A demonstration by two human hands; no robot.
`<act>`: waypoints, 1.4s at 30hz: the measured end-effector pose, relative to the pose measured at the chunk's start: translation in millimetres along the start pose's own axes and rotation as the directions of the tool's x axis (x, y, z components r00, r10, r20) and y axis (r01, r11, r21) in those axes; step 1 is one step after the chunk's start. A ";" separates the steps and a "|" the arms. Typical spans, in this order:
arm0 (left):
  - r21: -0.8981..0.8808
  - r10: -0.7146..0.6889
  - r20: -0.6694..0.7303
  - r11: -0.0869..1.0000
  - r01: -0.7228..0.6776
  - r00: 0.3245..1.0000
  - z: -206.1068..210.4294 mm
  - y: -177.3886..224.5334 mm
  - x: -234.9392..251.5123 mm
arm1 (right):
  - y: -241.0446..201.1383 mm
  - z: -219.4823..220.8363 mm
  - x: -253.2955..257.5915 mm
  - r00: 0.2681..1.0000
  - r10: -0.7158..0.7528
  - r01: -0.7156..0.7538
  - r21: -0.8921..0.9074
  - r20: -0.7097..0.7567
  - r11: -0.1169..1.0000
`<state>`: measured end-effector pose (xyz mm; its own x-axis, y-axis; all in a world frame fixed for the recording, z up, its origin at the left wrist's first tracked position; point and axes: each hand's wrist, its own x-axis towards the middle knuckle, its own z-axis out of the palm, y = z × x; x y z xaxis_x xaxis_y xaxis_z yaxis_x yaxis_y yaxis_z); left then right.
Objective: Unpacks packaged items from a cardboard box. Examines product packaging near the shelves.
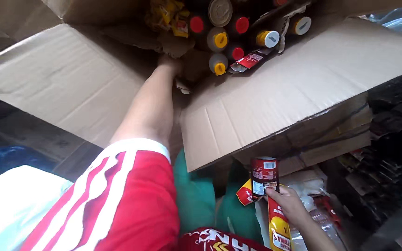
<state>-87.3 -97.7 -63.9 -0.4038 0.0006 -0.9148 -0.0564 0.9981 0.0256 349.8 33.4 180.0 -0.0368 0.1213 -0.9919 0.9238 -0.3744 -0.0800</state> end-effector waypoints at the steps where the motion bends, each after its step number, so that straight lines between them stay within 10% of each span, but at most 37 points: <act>1: 0.004 0.003 -0.009 1.000 -0.003 1.000 -5.5 6.7 -10.1 | 0.2 -0.3 -1.0 1.000 0.003 -0.003 -0.004 0.005 1.000; 9: 0.188 0.413 -0.237 0.908 -0.375 0.880 -51.0 -2.0 -130.3 | 11.2 -25.2 2.3 0.999 -0.035 0.035 -0.063 0.001 0.997; 16: 0.473 0.830 -0.415 0.547 -0.690 0.373 -34.4 10.9 -189.2 | 27.3 -45.9 -3.5 0.997 -0.079 0.079 -0.062 0.006 0.995; 27: 0.757 0.525 0.175 0.469 -0.455 0.833 -29.9 154.5 -178.3 | 42.0 -60.1 -12.0 0.996 -0.089 0.088 -0.048 -0.005 0.995; 35: 0.858 0.325 0.193 0.402 -0.319 0.926 6.2 200.2 -168.5 | 45.3 -48.3 -3.4 0.994 -0.082 0.088 -0.095 0.068 0.992; 42: 0.719 0.506 0.323 0.419 -0.555 0.800 -19.8 155.8 -125.5 | 48.4 -49.2 -0.4 0.996 -0.076 0.080 -0.084 0.052 0.993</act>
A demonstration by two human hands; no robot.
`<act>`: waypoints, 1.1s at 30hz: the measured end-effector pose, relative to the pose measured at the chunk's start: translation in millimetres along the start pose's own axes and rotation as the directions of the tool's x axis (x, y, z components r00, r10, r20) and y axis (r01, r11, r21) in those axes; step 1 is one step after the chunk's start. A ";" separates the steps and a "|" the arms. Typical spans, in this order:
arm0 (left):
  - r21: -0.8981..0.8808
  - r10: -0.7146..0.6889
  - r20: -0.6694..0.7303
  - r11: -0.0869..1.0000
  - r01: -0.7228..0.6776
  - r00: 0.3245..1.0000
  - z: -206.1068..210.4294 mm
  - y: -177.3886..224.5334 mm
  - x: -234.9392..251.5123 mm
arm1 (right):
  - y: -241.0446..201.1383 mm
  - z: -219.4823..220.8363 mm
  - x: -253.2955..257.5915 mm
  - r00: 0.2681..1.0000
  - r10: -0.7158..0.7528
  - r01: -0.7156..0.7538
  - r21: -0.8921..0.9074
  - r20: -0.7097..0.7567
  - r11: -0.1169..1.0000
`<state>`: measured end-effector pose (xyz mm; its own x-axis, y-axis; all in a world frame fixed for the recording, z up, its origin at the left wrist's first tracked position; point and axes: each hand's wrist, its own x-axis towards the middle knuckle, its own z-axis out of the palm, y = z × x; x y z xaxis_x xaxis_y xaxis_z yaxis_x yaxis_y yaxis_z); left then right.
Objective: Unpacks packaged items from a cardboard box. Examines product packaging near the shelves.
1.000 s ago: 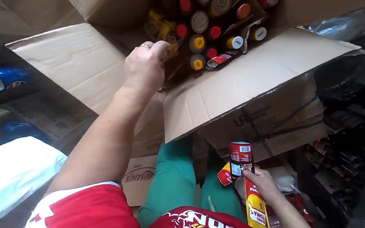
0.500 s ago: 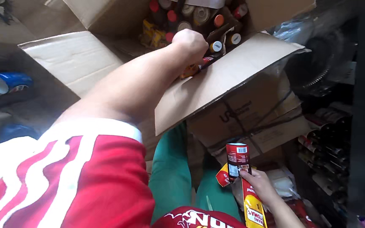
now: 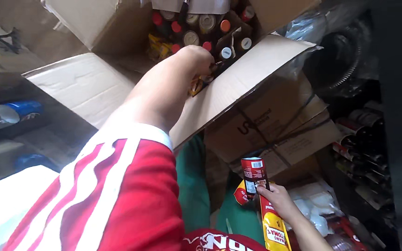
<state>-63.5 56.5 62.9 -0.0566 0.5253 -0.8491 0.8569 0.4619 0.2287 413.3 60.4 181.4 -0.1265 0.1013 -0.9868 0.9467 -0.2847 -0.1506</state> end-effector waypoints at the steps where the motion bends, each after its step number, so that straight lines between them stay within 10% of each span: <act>1: -0.048 0.025 -0.045 0.998 -0.028 0.999 9.0 -9.2 1.5 | -0.8 0.3 0.8 1.000 0.000 0.000 0.003 -0.002 1.000; 7: -0.271 -0.042 -0.264 0.962 -0.033 0.964 36.1 -27.5 -13.2 | -6.6 -1.5 1.7 1.000 0.002 -0.002 -0.034 0.000 0.999; 15: -0.439 -0.143 -0.648 0.872 -0.214 0.748 37.1 -41.9 -88.7 | -9.3 -13.6 2.8 0.999 0.029 -0.030 -0.032 -0.026 0.999; 22: -0.113 -0.169 -0.194 0.982 0.149 0.966 -3.5 -16.7 -96.1 | -15.7 -14.9 12.7 1.000 -0.008 0.010 -0.127 0.016 0.992; 33: 0.218 -0.124 0.115 0.971 0.097 0.986 -4.0 46.1 -2.5 | -7.1 -13.5 19.9 1.000 -0.004 0.005 -0.076 0.008 0.997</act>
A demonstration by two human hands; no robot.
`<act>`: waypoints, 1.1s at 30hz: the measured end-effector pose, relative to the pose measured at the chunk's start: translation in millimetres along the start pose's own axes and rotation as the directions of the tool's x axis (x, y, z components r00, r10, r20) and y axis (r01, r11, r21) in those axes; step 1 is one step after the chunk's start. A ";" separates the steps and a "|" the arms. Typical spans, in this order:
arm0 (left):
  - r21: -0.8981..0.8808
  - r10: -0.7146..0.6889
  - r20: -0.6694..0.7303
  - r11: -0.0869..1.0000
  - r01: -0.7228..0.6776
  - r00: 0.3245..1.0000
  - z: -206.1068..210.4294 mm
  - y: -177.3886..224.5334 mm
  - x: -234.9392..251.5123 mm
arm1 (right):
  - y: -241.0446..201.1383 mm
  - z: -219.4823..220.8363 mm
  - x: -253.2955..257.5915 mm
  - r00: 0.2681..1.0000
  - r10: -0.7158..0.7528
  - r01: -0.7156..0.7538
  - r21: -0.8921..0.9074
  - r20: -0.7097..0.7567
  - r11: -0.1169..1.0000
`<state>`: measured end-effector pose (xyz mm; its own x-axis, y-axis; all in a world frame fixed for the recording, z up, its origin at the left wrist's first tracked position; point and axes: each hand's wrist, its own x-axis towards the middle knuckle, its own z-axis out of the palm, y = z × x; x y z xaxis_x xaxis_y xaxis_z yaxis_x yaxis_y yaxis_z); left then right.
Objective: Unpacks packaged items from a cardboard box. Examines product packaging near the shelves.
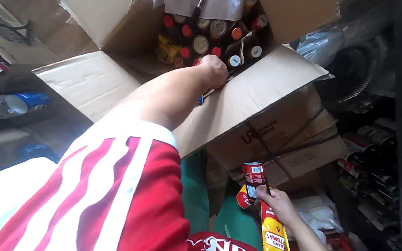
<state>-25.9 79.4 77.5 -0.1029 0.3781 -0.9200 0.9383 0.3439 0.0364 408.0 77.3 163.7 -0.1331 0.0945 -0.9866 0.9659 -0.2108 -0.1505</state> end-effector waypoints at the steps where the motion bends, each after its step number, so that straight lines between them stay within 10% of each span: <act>1: 0.007 -0.011 0.013 1.000 0.011 1.000 0.4 4.9 3.8 | 1.8 -0.1 1.0 1.000 -0.006 0.006 0.001 0.001 1.000; 15: -0.182 -0.069 -0.037 0.981 0.061 0.997 25.4 -2.2 17.6 | 3.6 0.0 5.1 1.000 0.019 -0.018 -0.050 0.018 0.999; 24: -0.663 -0.185 -0.099 0.745 0.074 0.978 38.1 -14.2 0.1 | -0.3 -9.4 -1.3 0.998 -0.026 0.013 -0.203 -0.061 0.979; 29: -0.298 -0.012 -0.285 0.952 -0.076 0.958 53.3 -39.4 -40.9 | -1.3 -18.8 -19.4 0.996 -0.003 -0.026 -0.319 -0.090 0.948; 33: -0.414 -0.142 -0.364 0.910 -0.023 0.921 70.6 -59.8 -121.5 | -11.9 -28.8 -50.0 0.991 -0.046 -0.010 -0.405 -0.127 0.914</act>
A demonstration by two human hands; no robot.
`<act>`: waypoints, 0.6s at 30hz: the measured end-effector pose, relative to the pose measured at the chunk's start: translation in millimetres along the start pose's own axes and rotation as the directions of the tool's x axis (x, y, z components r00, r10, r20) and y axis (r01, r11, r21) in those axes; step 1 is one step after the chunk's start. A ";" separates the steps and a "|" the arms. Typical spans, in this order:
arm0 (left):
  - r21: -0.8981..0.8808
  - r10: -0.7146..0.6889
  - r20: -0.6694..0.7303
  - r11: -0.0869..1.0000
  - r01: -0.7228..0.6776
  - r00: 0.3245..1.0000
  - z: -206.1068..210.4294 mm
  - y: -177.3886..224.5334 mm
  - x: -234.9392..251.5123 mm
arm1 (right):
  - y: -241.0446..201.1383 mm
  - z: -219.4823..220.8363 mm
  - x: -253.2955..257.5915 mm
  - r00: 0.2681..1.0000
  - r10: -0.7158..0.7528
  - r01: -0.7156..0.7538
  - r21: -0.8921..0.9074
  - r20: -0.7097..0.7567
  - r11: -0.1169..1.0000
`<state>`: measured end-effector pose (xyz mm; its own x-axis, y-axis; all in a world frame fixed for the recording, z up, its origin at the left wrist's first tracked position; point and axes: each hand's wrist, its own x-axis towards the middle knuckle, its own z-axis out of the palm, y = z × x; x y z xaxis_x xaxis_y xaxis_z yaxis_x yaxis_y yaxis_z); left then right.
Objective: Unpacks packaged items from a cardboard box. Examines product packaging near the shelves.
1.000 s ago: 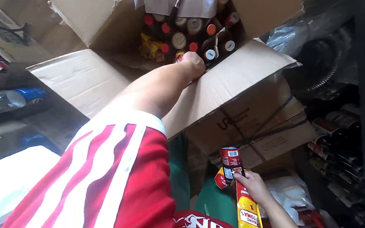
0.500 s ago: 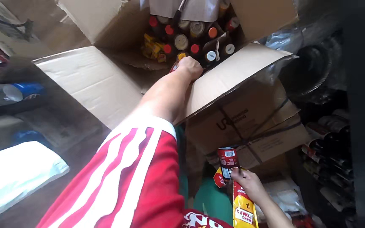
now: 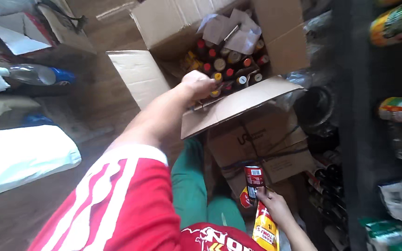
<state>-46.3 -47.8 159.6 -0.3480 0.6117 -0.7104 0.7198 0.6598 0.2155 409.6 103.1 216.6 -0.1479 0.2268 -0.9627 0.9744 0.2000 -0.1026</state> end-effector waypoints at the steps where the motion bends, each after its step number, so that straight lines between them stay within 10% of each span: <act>1: -0.034 -0.024 -0.051 0.999 0.023 0.998 -1.8 -7.4 -23.6 | -1.8 -5.7 -10.1 1.000 -0.014 0.013 -0.017 -0.028 1.000; 7: -0.262 -0.227 -0.414 0.957 0.124 0.882 -6.0 0.8 -206.1 | -14.1 -60.6 -92.8 0.940 -0.221 0.252 0.092 -0.262 0.963; 12: -0.414 -0.347 -0.249 0.882 0.225 0.904 -21.1 84.5 -332.3 | -38.9 -110.2 -198.9 0.817 -0.425 0.560 0.360 -0.390 0.746; 18: -0.517 -0.239 -0.330 0.855 0.037 0.913 -28.4 203.9 -417.0 | -8.4 -138.4 -319.4 0.655 -0.700 0.711 0.546 -0.285 0.444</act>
<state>228.6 -156.0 518.8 -0.6877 0.5453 -0.4793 0.2926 0.8124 0.5044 425.2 161.0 559.7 -0.8268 0.2803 -0.4877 0.4195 -0.2703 -0.8666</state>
